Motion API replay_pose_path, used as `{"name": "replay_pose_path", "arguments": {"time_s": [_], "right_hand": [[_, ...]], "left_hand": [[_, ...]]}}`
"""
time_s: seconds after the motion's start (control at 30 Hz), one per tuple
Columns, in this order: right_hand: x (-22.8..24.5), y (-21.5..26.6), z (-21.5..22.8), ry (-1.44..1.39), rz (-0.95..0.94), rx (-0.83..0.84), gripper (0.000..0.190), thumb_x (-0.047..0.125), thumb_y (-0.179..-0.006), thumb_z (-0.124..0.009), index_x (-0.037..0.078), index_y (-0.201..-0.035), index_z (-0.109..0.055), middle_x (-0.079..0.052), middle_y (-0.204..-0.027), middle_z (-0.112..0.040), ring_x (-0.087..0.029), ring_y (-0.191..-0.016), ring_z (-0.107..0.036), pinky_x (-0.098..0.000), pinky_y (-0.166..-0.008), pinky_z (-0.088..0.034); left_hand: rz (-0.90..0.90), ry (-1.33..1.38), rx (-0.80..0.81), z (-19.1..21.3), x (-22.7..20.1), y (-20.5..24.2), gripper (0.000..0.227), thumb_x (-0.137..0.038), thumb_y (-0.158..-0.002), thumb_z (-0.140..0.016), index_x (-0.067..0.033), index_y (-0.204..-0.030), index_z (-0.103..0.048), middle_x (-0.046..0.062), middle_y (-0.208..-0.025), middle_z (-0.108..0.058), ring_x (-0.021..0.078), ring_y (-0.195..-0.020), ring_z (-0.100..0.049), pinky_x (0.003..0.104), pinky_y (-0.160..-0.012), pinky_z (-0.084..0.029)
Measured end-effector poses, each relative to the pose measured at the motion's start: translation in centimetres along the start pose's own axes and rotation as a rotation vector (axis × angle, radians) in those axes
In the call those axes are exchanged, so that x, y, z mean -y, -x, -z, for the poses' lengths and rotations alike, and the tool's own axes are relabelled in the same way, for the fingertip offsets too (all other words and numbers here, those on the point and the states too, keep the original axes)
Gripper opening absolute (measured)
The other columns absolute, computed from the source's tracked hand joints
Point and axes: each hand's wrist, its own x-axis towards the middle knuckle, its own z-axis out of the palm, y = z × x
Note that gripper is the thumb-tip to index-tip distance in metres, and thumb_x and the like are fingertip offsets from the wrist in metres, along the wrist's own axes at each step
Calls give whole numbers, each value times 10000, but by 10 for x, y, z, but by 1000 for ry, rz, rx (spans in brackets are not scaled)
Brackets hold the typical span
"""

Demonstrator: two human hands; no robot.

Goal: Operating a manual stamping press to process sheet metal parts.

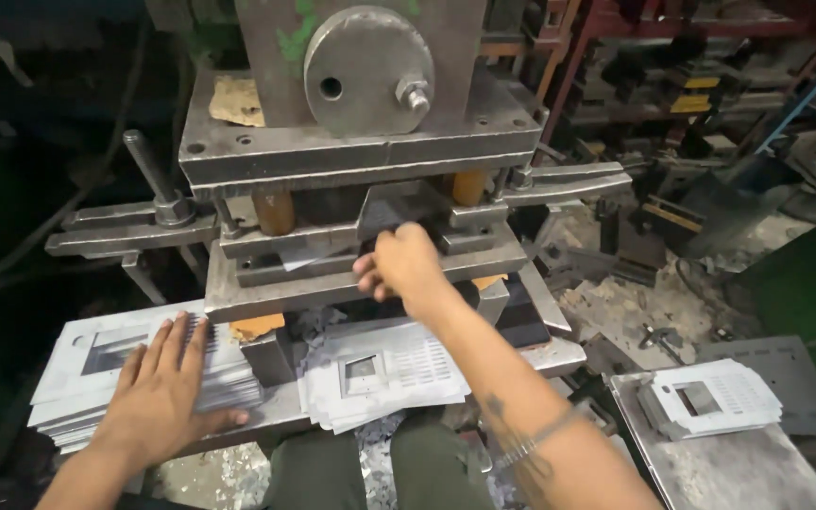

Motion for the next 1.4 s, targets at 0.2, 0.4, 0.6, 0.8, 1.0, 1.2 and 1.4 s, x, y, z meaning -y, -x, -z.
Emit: {"name": "replay_pose_path", "arguments": {"time_s": [0.2, 0.4, 0.6, 0.8, 1.0, 1.2, 1.4], "right_hand": [[6, -5, 9, -84, -104, -31, 249, 186, -1014, -495, -33, -955, -599, -140, -794, -690, -165, -549, -581, -294, -439, -435], [-13, -5, 16, -544, -179, -46, 69, 89, -967, -566, 27, -942, -583, -39, -734, -585, -96, -535, -476, -245, -430, -356], [-25, 71, -13, -682, -4, -194, 97, 118, -950, -623, 43, -905, -581, -8, -685, -515, -90, -495, -418, -253, -410, -325], [-15, 39, -18, -760, 14, -170, 117, 157, -990, -576, 58, -929, -572, -19, -703, -530, -111, -537, -456, -269, -442, -365], [0, 5, 6, -560, -70, -127, 146, 125, -1013, -480, 16, -927, -524, -77, -779, -605, -152, -592, -522, -304, -476, -416], [10, -16, 7, -73, -58, -64, 171, 49, -936, -428, -29, -920, -579, -120, -768, -666, -174, -539, -586, -323, -413, -414], [12, -27, 15, 30, -42, -14, 219, -7, -886, -427, -94, -874, -627, -146, -733, -681, -189, -518, -582, -332, -399, -418]], "left_hand": [[12, 18, -66, -5, -3, 3, 1356, -903, -698, -598, -70, -1613, -47, 165, -1659, -31, 292, -1558, -1, 463, -1241, -129], [10, 49, -48, -4, -3, -4, 1360, -873, -700, -632, -68, -1610, -21, 174, -1694, -3, 302, -1542, 23, 476, -1202, -113], [49, 1, -32, -5, -5, -5, 1341, -895, -716, -599, -65, -1596, -20, 162, -1684, -14, 290, -1552, 8, 462, -1239, -119], [19, 56, -120, -19, -2, -8, 1339, -888, -681, -590, -92, -1608, -42, 168, -1692, -29, 300, -1542, -5, 480, -1205, -122], [59, 14, -100, -13, -5, -7, 1333, -902, -695, -569, -88, -1616, -53, 170, -1690, -66, 287, -1529, -31, 475, -1217, -137], [44, 55, -179, -23, -3, -10, 1335, -895, -653, -592, -86, -1603, -119, 178, -1678, -116, 301, -1522, -86, 484, -1205, -171], [45, 126, -224, -27, -4, -12, 1330, -877, -618, -630, -105, -1588, -150, 183, -1659, -141, 321, -1549, -104, 504, -1176, -171]]}}
